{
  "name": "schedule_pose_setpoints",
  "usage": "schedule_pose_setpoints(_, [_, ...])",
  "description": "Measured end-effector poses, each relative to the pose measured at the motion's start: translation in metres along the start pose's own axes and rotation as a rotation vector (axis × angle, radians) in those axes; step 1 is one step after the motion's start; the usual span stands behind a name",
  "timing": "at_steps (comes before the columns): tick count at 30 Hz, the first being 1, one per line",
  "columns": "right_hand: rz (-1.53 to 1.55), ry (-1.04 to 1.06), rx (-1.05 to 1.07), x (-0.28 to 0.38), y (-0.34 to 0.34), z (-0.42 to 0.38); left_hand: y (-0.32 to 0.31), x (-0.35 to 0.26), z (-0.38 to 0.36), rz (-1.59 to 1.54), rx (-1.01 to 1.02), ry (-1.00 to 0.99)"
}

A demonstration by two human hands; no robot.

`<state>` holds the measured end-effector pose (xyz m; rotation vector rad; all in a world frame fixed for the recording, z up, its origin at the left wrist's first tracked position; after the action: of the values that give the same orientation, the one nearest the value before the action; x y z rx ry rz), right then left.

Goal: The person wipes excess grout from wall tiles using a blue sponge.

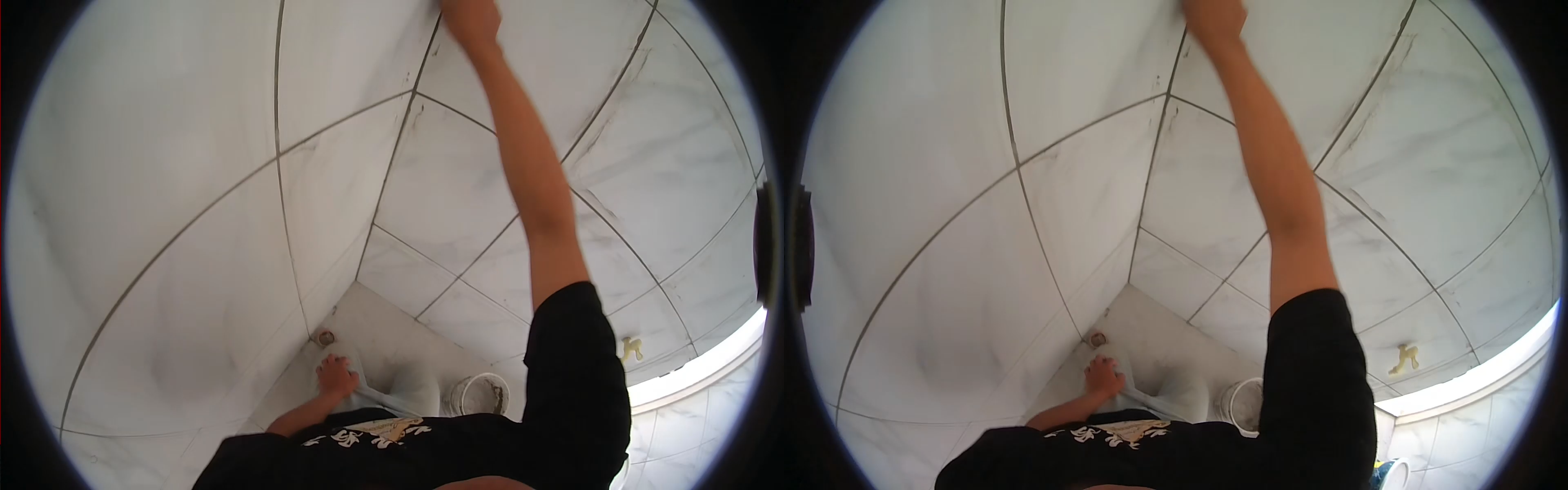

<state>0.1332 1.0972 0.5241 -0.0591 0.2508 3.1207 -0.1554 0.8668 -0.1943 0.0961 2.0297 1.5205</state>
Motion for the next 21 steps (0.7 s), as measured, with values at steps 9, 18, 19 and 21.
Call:
schedule_pose_setpoints(9, [0.035, -0.183, 0.950, 0.021, 0.001, -0.248, 0.000, 0.005, -0.004, -0.052, -0.009, -0.042])
schedule_pose_setpoints(18, [0.289, 0.138, -0.013, 0.008, 0.117, 0.084, 0.004, 0.000, 0.001, -0.056, 0.035, -0.015])
schedule_pose_setpoints(19, [0.436, 0.202, -0.074, 0.020, 0.120, 0.107, 0.000, 0.004, -0.001, -0.061, 0.031, -0.010])
schedule_pose_setpoints(21, [0.461, 0.254, -0.185, 0.015, 0.111, 0.142, 0.007, 0.002, -0.004, -0.059, 0.050, -0.011])
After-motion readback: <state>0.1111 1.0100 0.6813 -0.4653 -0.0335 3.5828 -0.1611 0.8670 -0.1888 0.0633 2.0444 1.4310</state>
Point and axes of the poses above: each hand's wrist, its own z-axis towards the middle knuckle, its own y-axis out of the back of the hand, x = y × z, the point moved 6 cm from there along z, towards the middle knuckle, and after that the axes turned 6 degrees about z, right-handed, at the moved point
